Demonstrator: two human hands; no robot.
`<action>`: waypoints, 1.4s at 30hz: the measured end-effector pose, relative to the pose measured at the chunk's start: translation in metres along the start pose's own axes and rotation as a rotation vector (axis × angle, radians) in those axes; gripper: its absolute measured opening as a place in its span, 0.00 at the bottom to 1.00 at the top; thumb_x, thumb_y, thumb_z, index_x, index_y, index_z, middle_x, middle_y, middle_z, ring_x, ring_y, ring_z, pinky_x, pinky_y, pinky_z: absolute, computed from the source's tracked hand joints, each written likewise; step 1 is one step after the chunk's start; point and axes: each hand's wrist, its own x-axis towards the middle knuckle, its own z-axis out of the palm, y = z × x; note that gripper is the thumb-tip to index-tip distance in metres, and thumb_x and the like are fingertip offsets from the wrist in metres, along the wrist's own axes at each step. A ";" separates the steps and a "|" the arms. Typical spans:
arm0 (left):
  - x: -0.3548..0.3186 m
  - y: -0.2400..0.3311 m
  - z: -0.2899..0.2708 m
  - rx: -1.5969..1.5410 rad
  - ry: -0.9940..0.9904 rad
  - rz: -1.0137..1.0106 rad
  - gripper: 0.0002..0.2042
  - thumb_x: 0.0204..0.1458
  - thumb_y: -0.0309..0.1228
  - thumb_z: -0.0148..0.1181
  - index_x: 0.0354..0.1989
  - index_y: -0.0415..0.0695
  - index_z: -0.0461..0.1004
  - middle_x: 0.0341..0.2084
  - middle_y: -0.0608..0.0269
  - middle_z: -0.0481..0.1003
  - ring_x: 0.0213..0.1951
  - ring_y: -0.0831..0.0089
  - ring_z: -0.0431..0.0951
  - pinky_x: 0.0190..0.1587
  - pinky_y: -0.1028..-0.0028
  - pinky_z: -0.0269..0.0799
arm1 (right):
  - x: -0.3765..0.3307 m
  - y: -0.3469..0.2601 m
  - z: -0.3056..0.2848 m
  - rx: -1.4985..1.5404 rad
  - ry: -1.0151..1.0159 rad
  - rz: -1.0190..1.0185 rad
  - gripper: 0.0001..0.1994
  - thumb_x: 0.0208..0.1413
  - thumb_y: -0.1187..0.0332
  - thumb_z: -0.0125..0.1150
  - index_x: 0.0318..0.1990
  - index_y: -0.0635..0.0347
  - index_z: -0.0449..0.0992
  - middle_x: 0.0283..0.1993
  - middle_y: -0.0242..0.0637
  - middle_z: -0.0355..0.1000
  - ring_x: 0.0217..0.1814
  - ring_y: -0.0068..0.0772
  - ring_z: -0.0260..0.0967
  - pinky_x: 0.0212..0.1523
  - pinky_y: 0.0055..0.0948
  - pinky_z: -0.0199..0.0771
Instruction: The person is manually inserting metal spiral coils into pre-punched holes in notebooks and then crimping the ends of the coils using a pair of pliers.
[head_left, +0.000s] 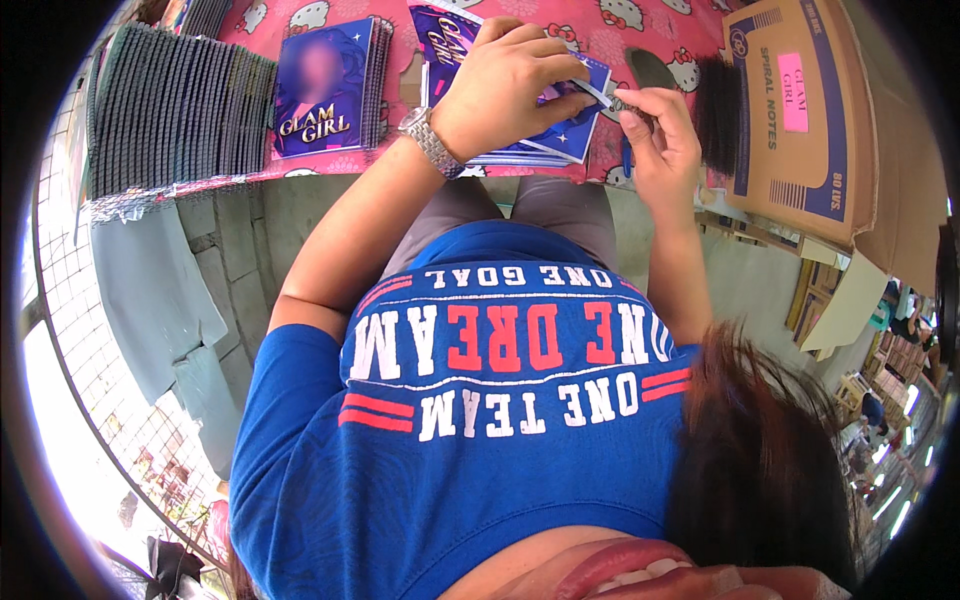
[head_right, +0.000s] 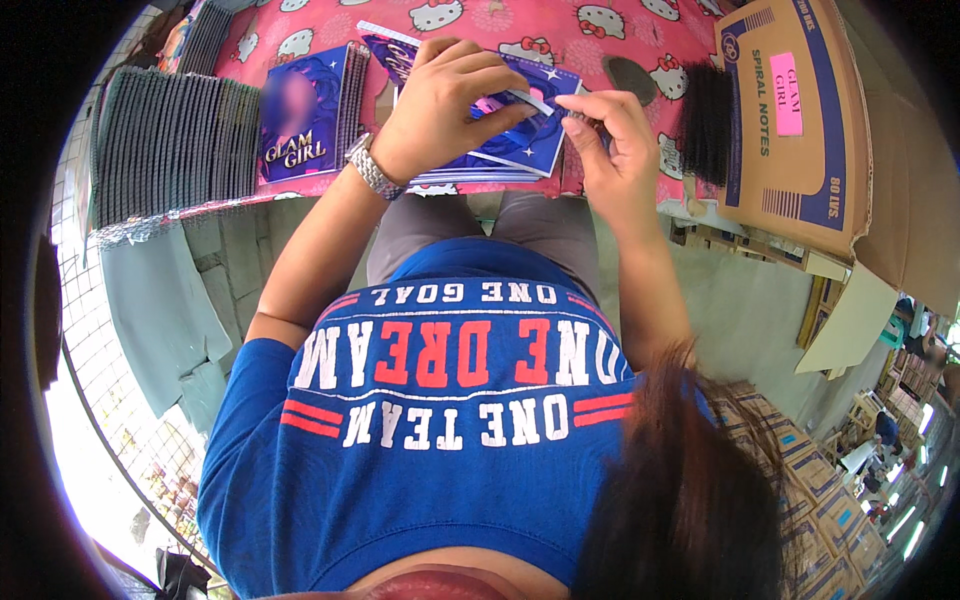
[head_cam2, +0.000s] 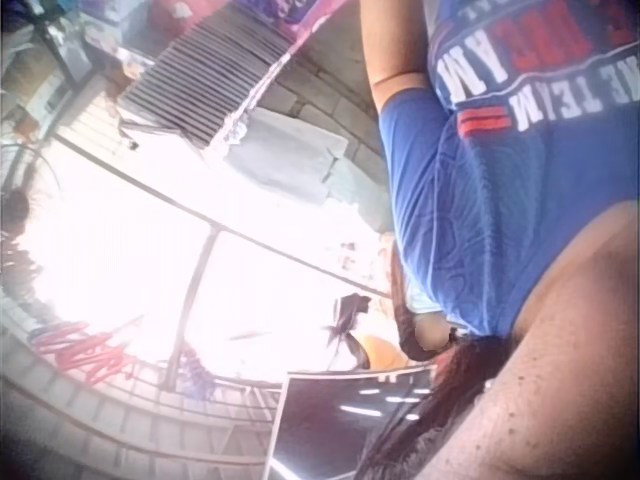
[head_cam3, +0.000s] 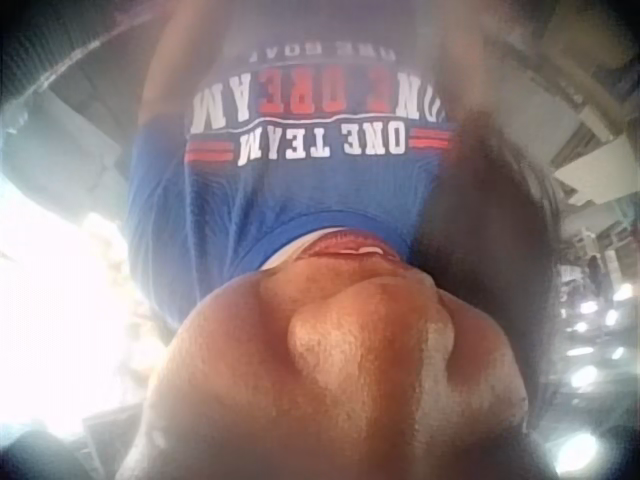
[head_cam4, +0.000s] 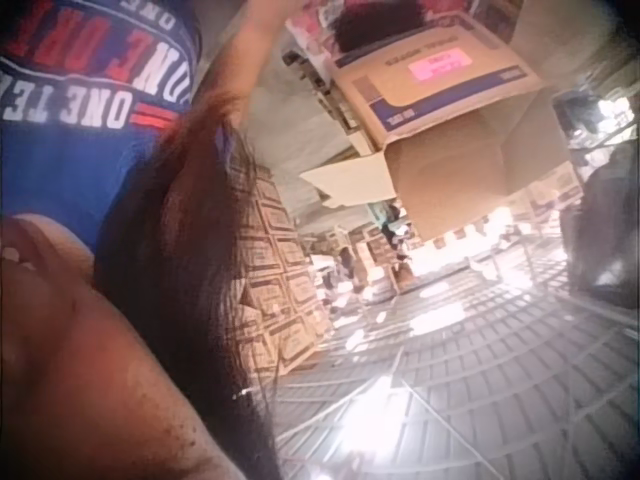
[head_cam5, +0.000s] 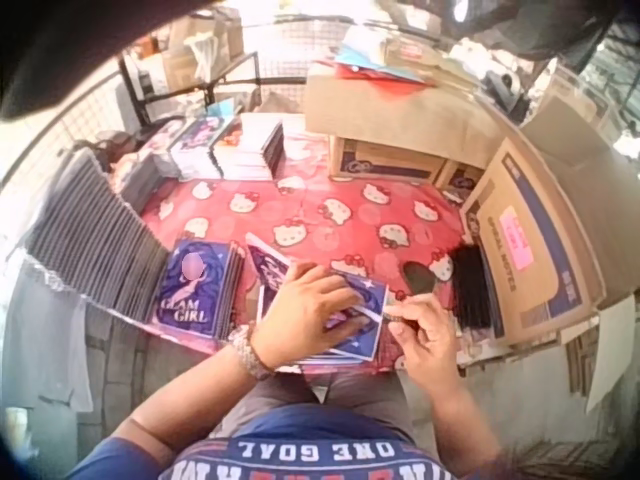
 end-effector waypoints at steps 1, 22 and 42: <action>0.000 0.001 0.000 0.001 -0.003 -0.003 0.09 0.47 0.37 0.70 0.37 0.53 0.81 0.32 0.71 0.79 0.40 0.70 0.76 0.54 0.66 0.62 | -0.002 -0.001 0.000 -0.002 0.009 0.009 0.08 0.57 0.72 0.65 0.44 0.59 0.81 0.37 0.35 0.73 0.38 0.28 0.70 0.40 0.25 0.70; -0.001 0.018 0.016 0.172 -0.076 -0.012 0.12 0.53 0.33 0.62 0.46 0.57 0.74 0.39 0.73 0.77 0.49 0.71 0.74 0.63 0.54 0.55 | 0.011 -0.030 -0.013 -0.264 -0.180 0.056 0.16 0.65 0.69 0.56 0.59 0.57 0.71 0.29 0.33 0.74 0.26 0.24 0.67 0.31 0.27 0.70; -0.023 0.000 0.003 0.115 -0.039 -0.151 0.15 0.46 0.45 0.70 0.40 0.57 0.76 0.59 0.73 0.68 0.71 0.54 0.50 0.61 0.26 0.36 | 0.042 0.175 -0.040 -0.828 -0.442 0.168 0.28 0.48 0.51 0.71 0.55 0.51 0.75 0.63 0.52 0.63 0.65 0.53 0.63 0.65 0.44 0.63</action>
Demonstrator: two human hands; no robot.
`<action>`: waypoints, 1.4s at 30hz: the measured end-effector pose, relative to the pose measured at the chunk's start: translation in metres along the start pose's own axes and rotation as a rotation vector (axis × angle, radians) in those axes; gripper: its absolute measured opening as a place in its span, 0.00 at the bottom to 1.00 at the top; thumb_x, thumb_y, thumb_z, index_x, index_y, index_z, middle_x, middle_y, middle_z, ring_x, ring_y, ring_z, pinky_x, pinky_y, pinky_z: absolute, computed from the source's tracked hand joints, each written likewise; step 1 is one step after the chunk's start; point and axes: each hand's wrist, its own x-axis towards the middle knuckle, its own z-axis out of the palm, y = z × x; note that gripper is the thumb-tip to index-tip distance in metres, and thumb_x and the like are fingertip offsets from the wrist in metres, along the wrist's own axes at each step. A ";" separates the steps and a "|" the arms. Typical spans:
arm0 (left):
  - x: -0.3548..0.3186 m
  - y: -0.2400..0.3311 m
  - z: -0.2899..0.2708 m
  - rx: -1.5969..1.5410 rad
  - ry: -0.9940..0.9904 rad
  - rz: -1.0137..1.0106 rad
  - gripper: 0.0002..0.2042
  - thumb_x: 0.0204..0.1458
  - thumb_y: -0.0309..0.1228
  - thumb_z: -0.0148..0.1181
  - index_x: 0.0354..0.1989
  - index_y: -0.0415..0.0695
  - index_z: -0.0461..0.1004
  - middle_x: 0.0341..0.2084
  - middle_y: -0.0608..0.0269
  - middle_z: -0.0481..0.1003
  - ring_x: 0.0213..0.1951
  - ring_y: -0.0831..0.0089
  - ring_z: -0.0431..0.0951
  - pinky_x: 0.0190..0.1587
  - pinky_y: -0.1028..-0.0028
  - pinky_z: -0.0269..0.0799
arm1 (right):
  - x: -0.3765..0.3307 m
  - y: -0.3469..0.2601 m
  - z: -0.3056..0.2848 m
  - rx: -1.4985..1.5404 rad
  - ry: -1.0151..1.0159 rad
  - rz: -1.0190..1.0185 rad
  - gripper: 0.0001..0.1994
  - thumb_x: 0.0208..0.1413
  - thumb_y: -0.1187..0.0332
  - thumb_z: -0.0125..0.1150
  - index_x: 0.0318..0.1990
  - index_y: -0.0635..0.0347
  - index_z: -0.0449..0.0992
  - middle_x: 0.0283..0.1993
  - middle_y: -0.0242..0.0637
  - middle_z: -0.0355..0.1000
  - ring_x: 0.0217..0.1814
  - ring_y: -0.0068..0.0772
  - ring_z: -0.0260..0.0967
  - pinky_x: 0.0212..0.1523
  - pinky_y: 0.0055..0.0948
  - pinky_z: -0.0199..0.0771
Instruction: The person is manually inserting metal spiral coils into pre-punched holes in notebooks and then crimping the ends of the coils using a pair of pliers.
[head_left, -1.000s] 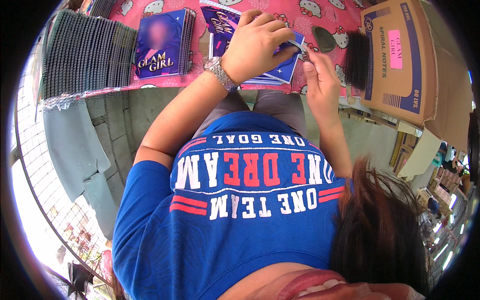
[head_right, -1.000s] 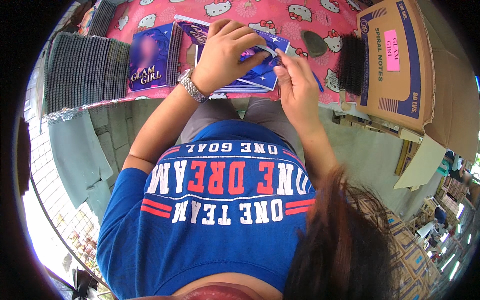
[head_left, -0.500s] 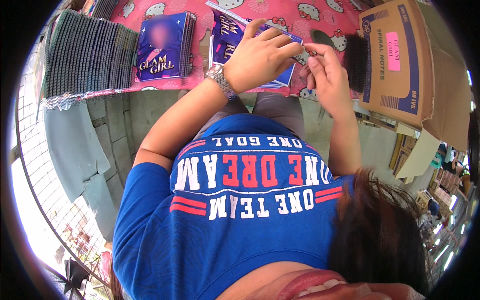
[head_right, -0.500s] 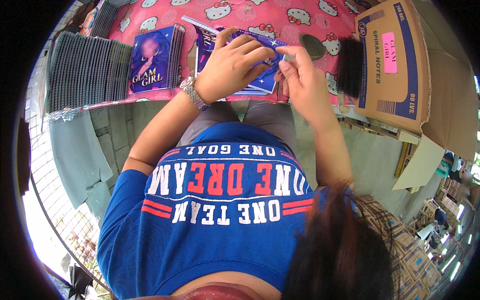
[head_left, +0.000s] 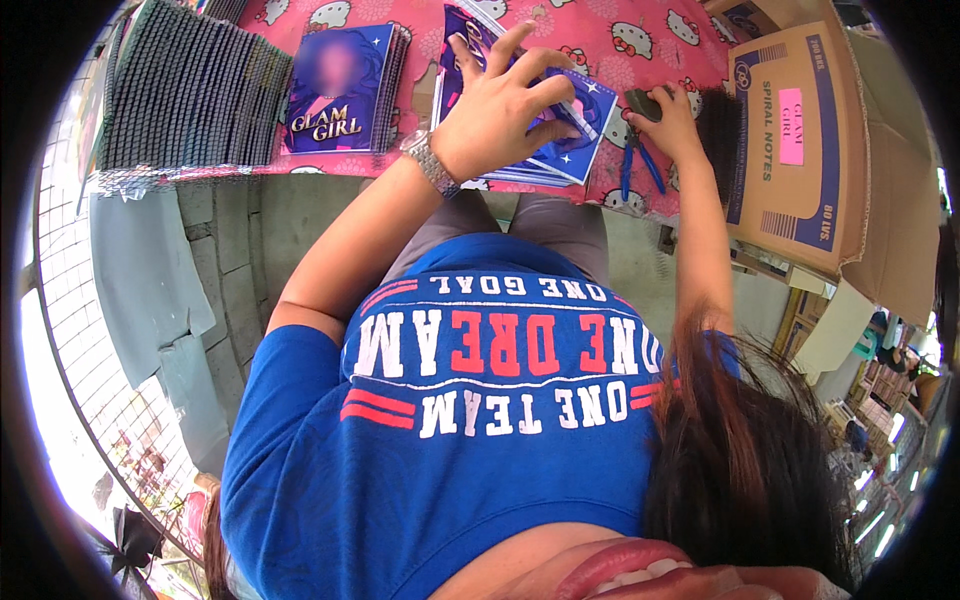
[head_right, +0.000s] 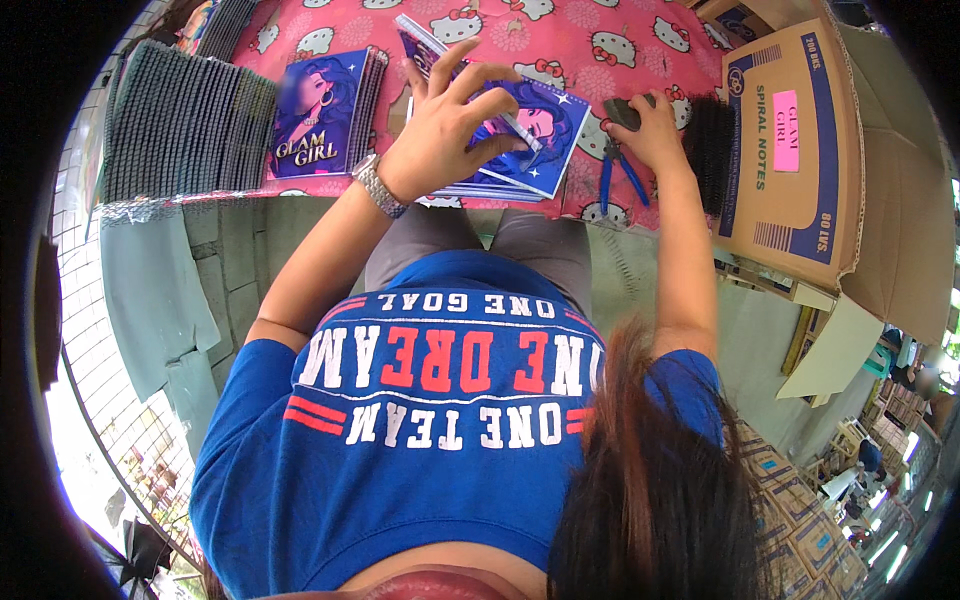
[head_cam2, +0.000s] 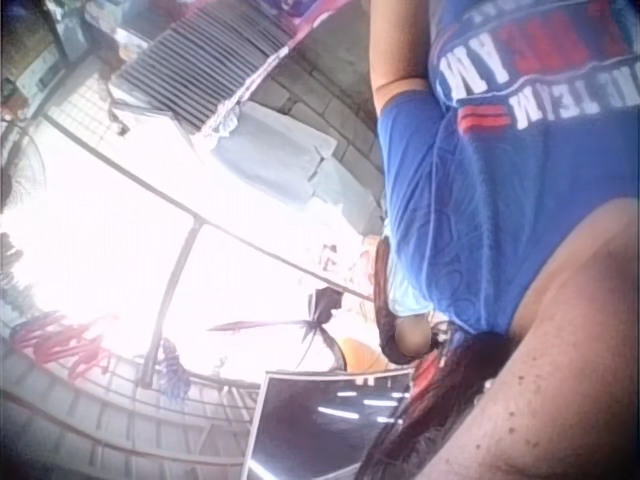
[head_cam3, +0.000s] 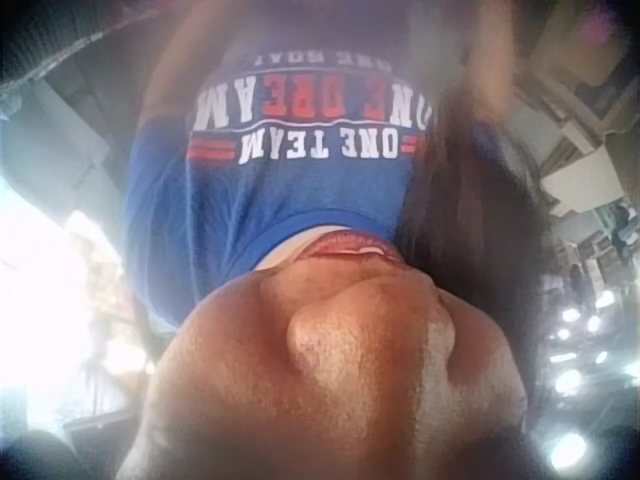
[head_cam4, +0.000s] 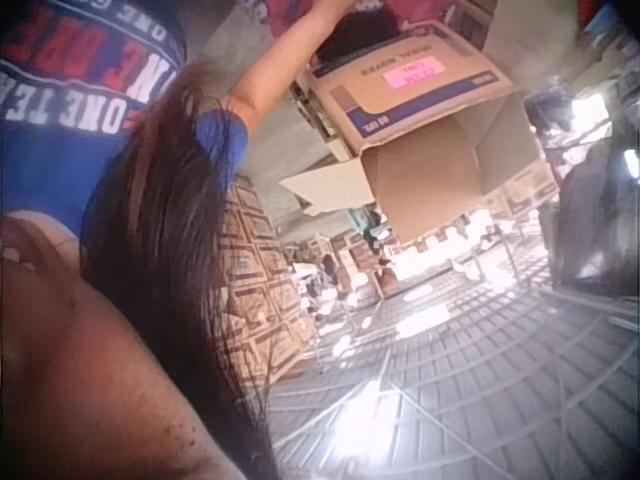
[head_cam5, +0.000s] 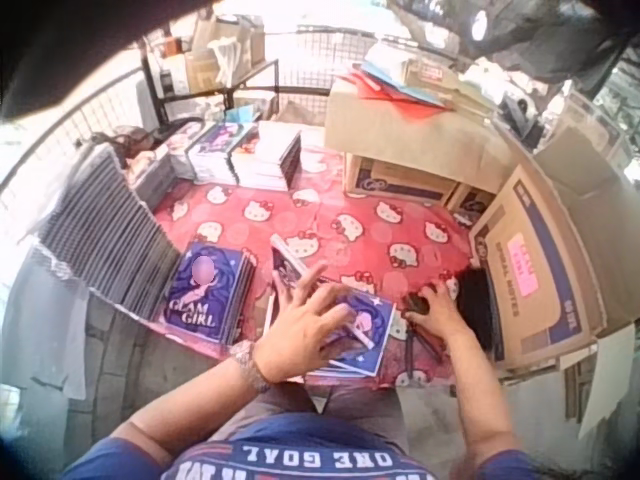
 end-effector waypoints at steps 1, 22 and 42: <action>0.001 -0.001 0.001 -0.039 -0.015 0.014 0.15 0.45 0.45 0.71 0.39 0.57 0.76 0.58 0.73 0.68 0.71 0.54 0.51 0.61 0.26 0.36 | 0.001 0.003 -0.004 0.088 -0.035 0.015 0.29 0.48 0.50 0.71 0.56 0.52 0.75 0.63 0.51 0.62 0.65 0.50 0.63 0.65 0.43 0.64; 0.003 0.004 -0.005 -0.134 -0.074 0.036 0.25 0.41 0.43 0.73 0.48 0.53 0.70 0.46 0.71 0.71 0.61 0.62 0.64 0.60 0.21 0.39 | -0.040 -0.119 -0.100 1.366 -0.508 -0.394 0.28 0.50 0.57 0.62 0.58 0.61 0.71 0.55 0.34 0.59 0.58 0.28 0.59 0.58 0.29 0.60; 0.008 -0.005 -0.020 -0.003 -0.094 -0.016 0.25 0.40 0.44 0.75 0.46 0.53 0.72 0.48 0.69 0.70 0.63 0.61 0.62 0.59 0.21 0.44 | -0.021 -0.113 -0.092 1.175 -0.444 -0.325 0.26 0.51 0.59 0.60 0.58 0.62 0.72 0.51 0.34 0.64 0.56 0.28 0.60 0.59 0.28 0.58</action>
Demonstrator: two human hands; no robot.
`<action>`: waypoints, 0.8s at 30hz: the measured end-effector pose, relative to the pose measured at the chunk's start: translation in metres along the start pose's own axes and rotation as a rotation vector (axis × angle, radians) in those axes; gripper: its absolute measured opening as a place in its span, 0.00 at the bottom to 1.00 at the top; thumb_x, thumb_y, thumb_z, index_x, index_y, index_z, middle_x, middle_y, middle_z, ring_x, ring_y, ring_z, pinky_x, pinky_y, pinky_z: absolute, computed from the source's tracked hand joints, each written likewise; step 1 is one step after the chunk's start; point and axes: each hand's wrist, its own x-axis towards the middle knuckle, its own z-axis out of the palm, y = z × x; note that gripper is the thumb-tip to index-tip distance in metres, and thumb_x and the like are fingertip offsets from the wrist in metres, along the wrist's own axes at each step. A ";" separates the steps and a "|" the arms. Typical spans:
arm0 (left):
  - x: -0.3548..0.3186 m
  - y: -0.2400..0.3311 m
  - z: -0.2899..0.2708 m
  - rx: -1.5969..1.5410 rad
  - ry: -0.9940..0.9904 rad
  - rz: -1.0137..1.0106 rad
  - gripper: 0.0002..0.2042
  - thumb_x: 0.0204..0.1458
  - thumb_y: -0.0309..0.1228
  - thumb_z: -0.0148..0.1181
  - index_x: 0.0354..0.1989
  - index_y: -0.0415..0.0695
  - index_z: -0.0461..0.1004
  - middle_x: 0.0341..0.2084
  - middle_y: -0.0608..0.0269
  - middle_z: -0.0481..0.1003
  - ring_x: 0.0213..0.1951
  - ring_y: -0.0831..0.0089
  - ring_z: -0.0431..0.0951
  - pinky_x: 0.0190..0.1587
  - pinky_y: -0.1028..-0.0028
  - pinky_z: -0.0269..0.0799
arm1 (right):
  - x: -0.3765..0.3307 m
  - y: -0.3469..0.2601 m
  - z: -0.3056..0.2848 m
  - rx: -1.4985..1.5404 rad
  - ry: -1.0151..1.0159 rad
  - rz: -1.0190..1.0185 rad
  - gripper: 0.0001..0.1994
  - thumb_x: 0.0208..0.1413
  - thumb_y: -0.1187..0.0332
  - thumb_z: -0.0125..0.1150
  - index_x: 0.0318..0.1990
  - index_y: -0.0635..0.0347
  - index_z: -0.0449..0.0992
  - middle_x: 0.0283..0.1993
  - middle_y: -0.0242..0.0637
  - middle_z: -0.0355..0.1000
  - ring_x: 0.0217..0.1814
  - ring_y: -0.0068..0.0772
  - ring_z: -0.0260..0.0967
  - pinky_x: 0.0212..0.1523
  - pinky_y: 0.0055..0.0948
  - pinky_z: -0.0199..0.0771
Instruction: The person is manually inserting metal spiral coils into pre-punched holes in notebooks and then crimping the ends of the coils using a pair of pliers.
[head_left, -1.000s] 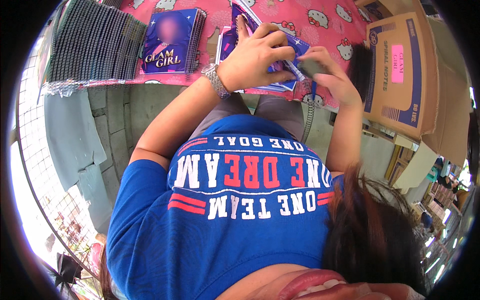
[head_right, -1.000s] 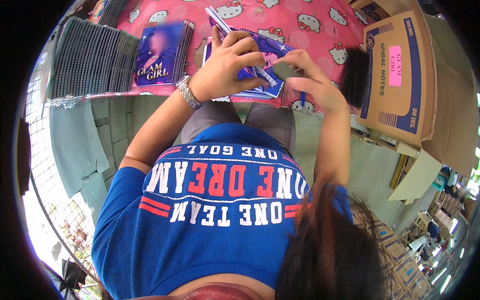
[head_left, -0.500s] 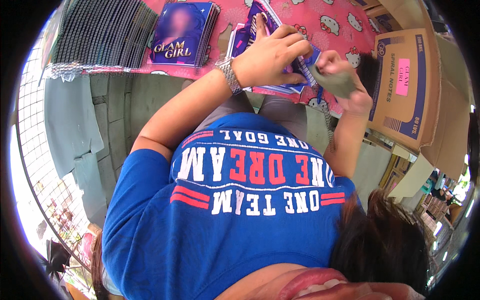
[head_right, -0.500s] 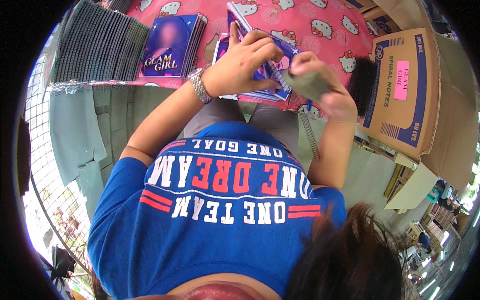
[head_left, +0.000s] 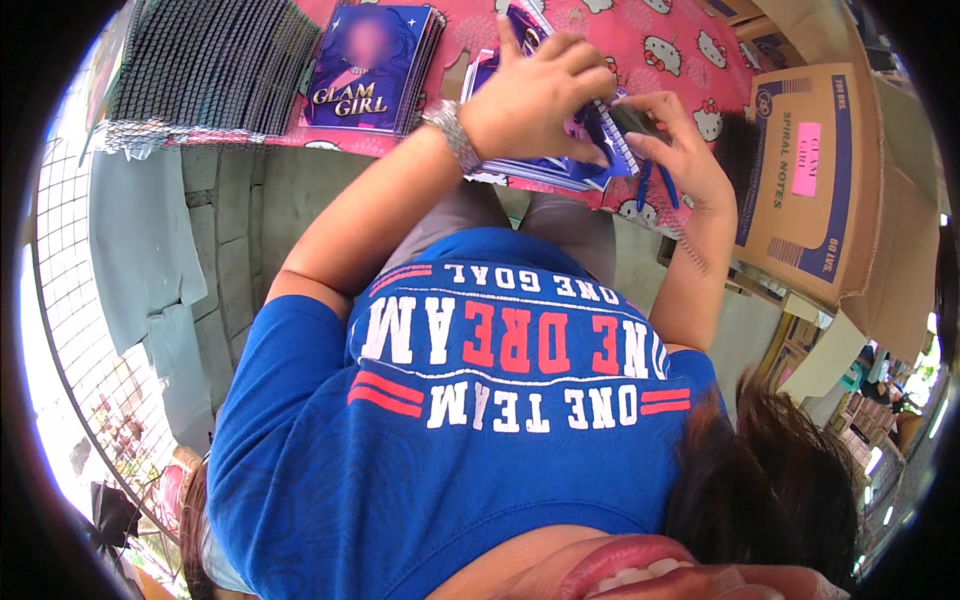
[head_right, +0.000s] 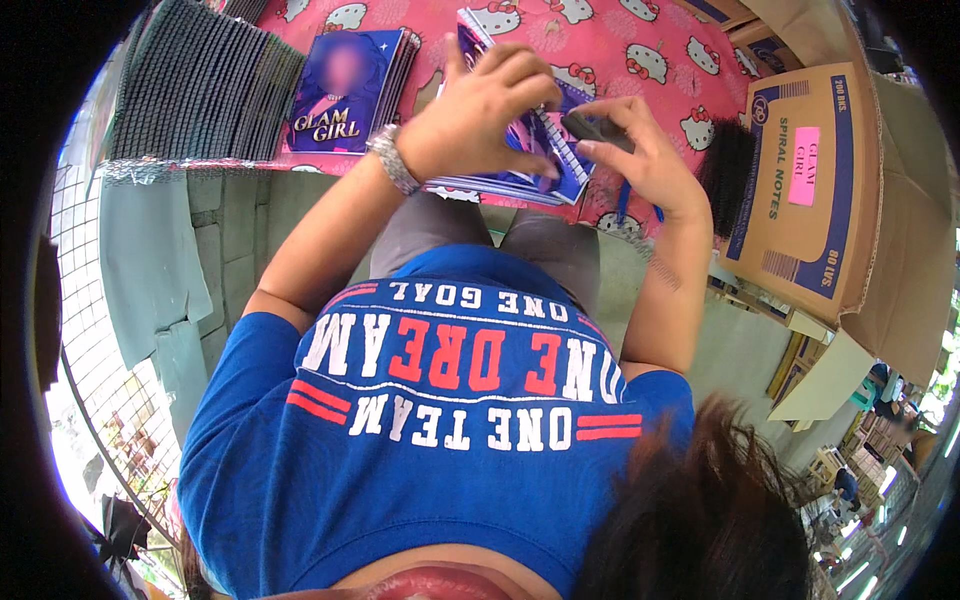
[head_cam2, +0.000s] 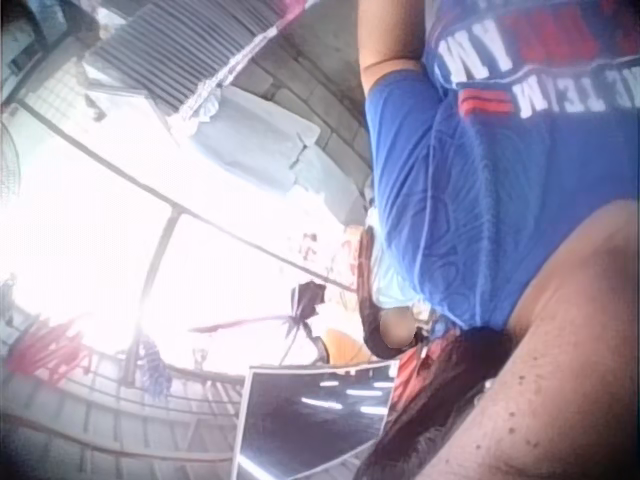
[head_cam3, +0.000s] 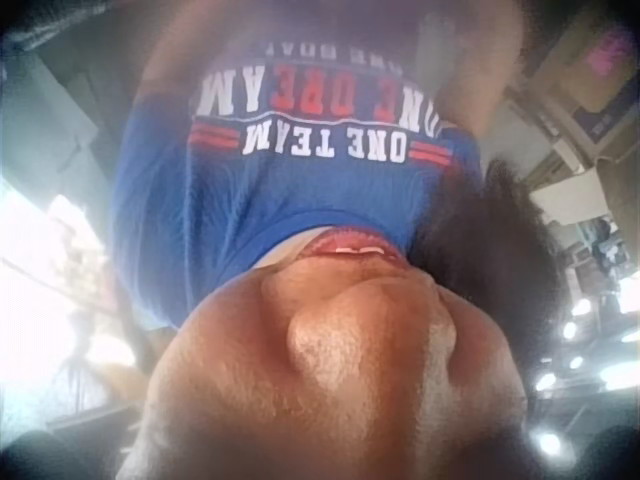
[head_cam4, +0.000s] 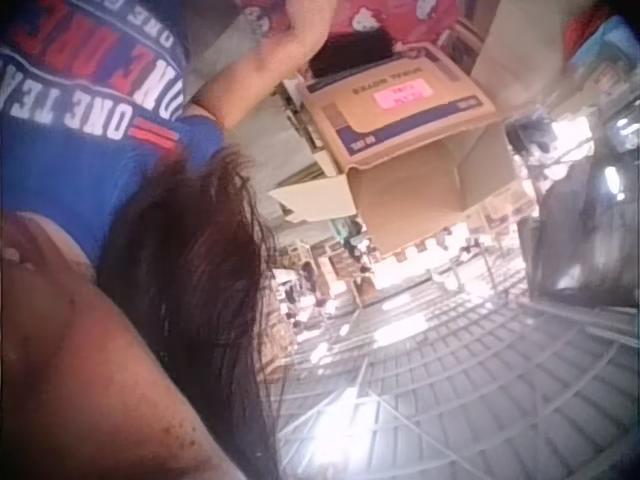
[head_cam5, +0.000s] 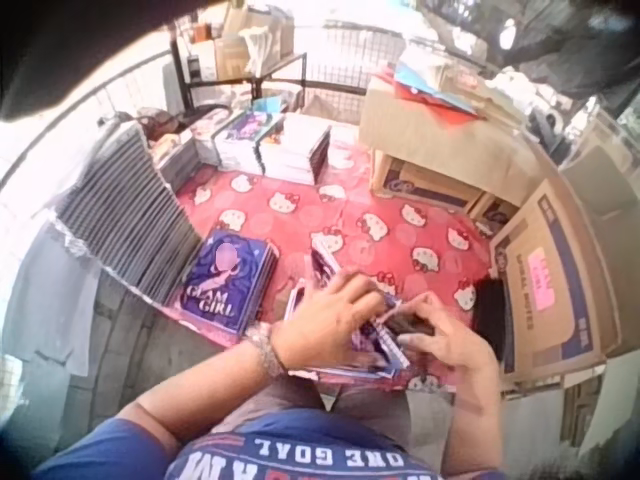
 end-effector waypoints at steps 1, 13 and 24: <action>0.002 -0.010 -0.003 0.052 0.034 0.001 0.25 0.39 0.43 0.75 0.46 0.54 0.72 0.49 0.69 0.70 0.63 0.60 0.62 0.59 0.21 0.45 | 0.002 0.006 -0.003 -0.080 0.074 0.073 0.26 0.51 0.60 0.59 0.57 0.62 0.72 0.51 0.33 0.64 0.57 0.28 0.60 0.59 0.28 0.58; 0.000 -0.019 -0.003 -0.031 0.035 0.032 0.19 0.38 0.41 0.74 0.41 0.56 0.76 0.39 0.70 0.71 0.53 0.64 0.68 0.57 0.48 0.57 | 0.017 -0.010 0.006 -0.281 0.006 0.034 0.30 0.51 0.53 0.62 0.56 0.66 0.71 0.52 0.38 0.65 0.57 0.32 0.62 0.62 0.30 0.59; 0.000 -0.012 0.007 -0.067 0.055 0.010 0.20 0.38 0.41 0.74 0.40 0.53 0.75 0.37 0.71 0.71 0.52 0.65 0.69 0.60 0.43 0.54 | 0.010 -0.014 0.009 0.109 -0.043 -0.033 0.29 0.50 0.52 0.63 0.56 0.62 0.72 0.47 0.34 0.63 0.53 0.30 0.62 0.61 0.28 0.59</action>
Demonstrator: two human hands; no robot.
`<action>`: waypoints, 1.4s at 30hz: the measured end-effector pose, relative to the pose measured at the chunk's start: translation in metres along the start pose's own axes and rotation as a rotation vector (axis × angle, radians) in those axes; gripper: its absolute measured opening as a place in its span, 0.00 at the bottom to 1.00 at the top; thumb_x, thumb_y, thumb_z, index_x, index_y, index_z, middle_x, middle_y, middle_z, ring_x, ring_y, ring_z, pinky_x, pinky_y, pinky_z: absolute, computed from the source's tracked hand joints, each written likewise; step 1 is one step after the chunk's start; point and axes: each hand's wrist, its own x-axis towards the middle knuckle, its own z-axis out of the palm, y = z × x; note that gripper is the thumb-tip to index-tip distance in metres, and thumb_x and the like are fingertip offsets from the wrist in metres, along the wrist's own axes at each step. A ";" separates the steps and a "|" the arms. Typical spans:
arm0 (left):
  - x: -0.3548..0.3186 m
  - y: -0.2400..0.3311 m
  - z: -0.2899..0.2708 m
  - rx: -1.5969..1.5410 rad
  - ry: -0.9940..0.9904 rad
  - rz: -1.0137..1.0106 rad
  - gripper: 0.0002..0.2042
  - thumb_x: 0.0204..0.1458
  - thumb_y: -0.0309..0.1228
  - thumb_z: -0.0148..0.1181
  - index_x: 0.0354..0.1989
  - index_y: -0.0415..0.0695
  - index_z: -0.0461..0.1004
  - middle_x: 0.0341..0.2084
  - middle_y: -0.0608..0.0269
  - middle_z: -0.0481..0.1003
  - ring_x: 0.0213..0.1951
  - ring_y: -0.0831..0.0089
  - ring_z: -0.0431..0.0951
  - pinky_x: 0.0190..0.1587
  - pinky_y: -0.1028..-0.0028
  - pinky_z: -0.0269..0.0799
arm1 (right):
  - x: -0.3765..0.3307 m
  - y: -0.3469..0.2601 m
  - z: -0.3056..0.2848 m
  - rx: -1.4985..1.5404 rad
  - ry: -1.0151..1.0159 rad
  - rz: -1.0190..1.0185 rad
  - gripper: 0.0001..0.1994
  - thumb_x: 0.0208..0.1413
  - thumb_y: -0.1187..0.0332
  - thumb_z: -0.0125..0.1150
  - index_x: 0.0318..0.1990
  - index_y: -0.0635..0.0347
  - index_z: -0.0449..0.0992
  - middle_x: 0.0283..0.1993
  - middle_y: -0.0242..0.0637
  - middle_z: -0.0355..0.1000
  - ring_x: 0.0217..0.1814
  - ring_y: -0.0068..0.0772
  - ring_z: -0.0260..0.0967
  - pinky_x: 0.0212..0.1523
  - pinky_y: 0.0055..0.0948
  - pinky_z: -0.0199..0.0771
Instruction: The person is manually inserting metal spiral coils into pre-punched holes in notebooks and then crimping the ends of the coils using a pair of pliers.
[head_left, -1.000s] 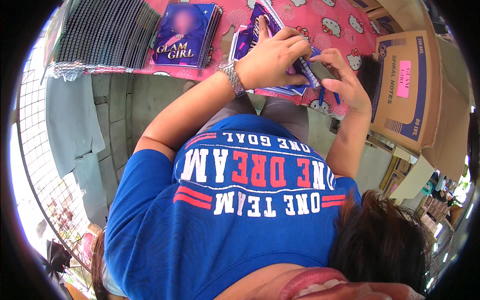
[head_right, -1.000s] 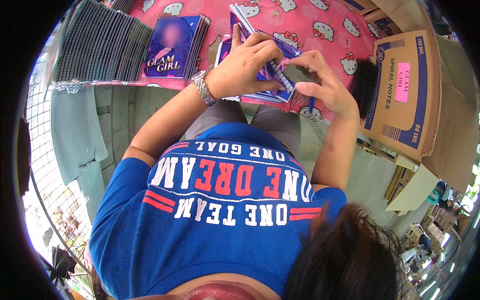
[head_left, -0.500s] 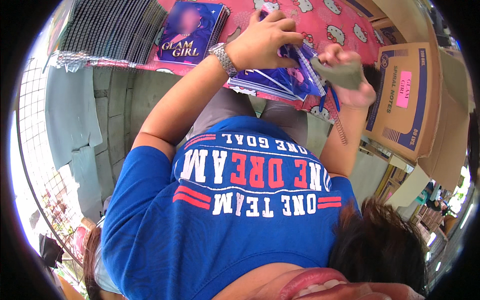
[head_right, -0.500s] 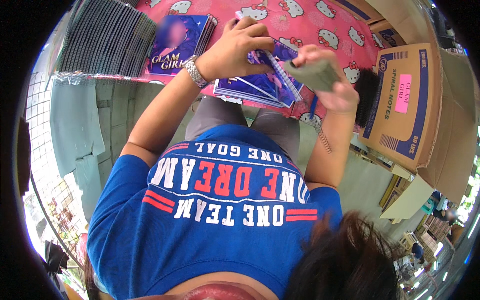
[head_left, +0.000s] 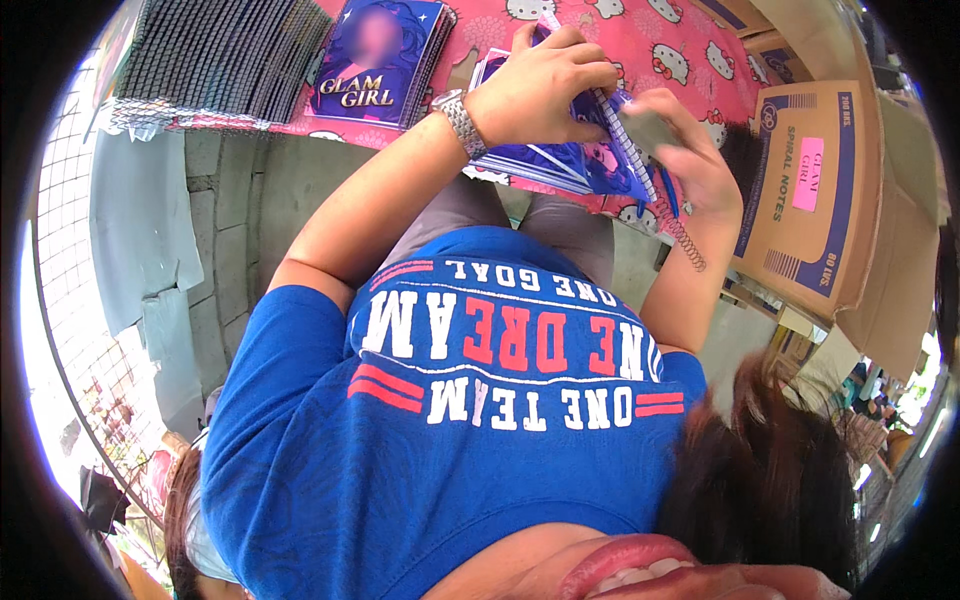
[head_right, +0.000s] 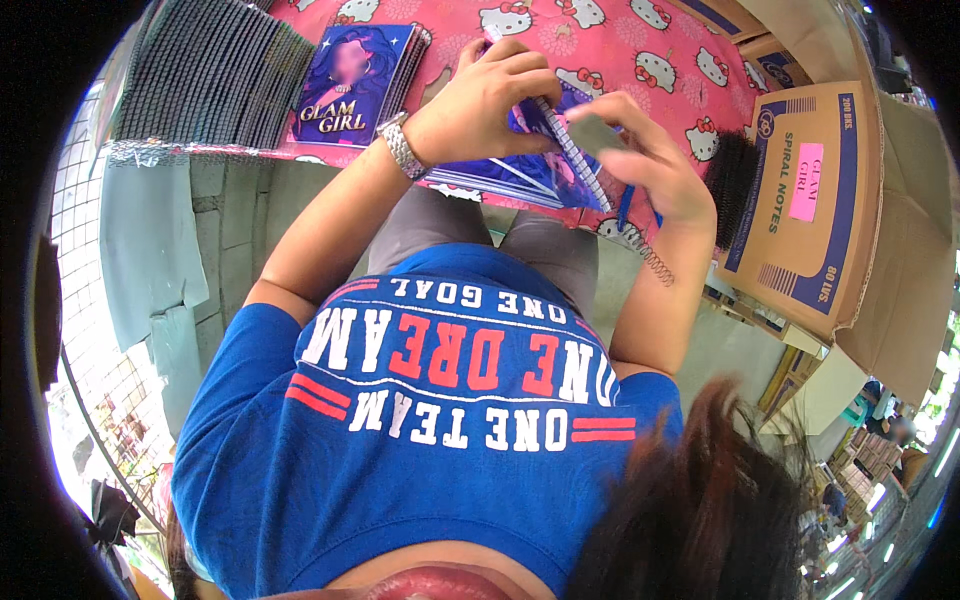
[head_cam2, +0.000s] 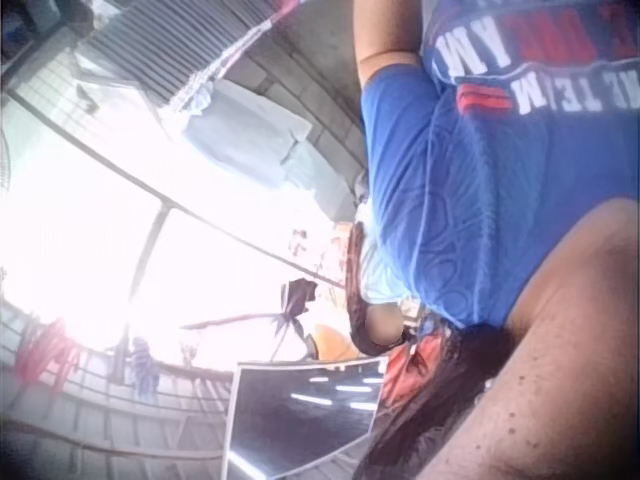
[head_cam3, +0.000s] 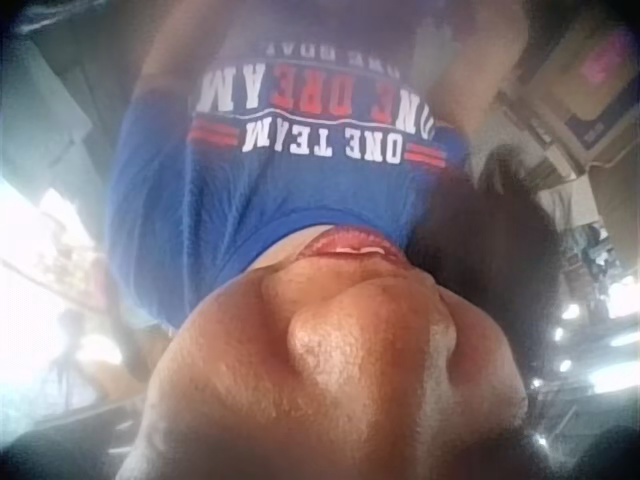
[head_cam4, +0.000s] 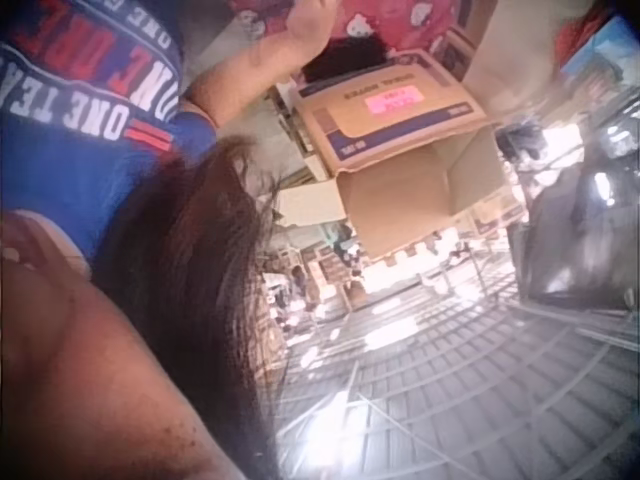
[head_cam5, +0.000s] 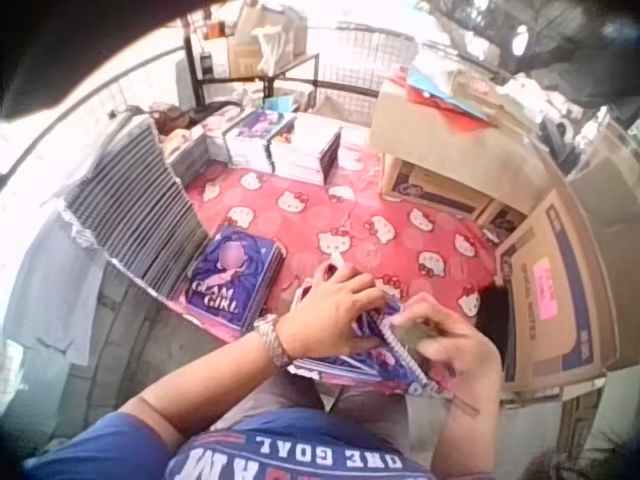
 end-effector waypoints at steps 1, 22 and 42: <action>0.003 -0.002 -0.001 -0.004 0.016 0.004 0.20 0.38 0.41 0.74 0.40 0.53 0.75 0.37 0.71 0.72 0.51 0.65 0.69 0.60 0.43 0.54 | 0.005 -0.001 -0.007 -0.299 0.057 0.157 0.29 0.50 0.52 0.63 0.56 0.62 0.72 0.47 0.34 0.63 0.54 0.30 0.62 0.61 0.28 0.58; -0.001 -0.041 -0.019 -0.135 0.058 -0.044 0.16 0.44 0.31 0.72 0.41 0.44 0.76 0.41 0.60 0.73 0.46 0.58 0.74 0.49 0.64 0.70 | 0.052 0.007 -0.007 0.176 -0.080 -0.060 0.24 0.53 0.63 0.61 0.58 0.60 0.72 0.56 0.37 0.71 0.61 0.31 0.65 0.64 0.32 0.60; 0.001 -0.038 -0.018 -0.448 0.037 -0.255 0.14 0.49 0.31 0.72 0.42 0.39 0.78 0.29 0.63 0.78 0.32 0.80 0.77 0.36 0.76 0.73 | 0.053 0.066 -0.049 -0.453 0.369 0.286 0.27 0.54 0.57 0.67 0.58 0.61 0.72 0.60 0.47 0.70 0.59 0.35 0.68 0.59 0.31 0.67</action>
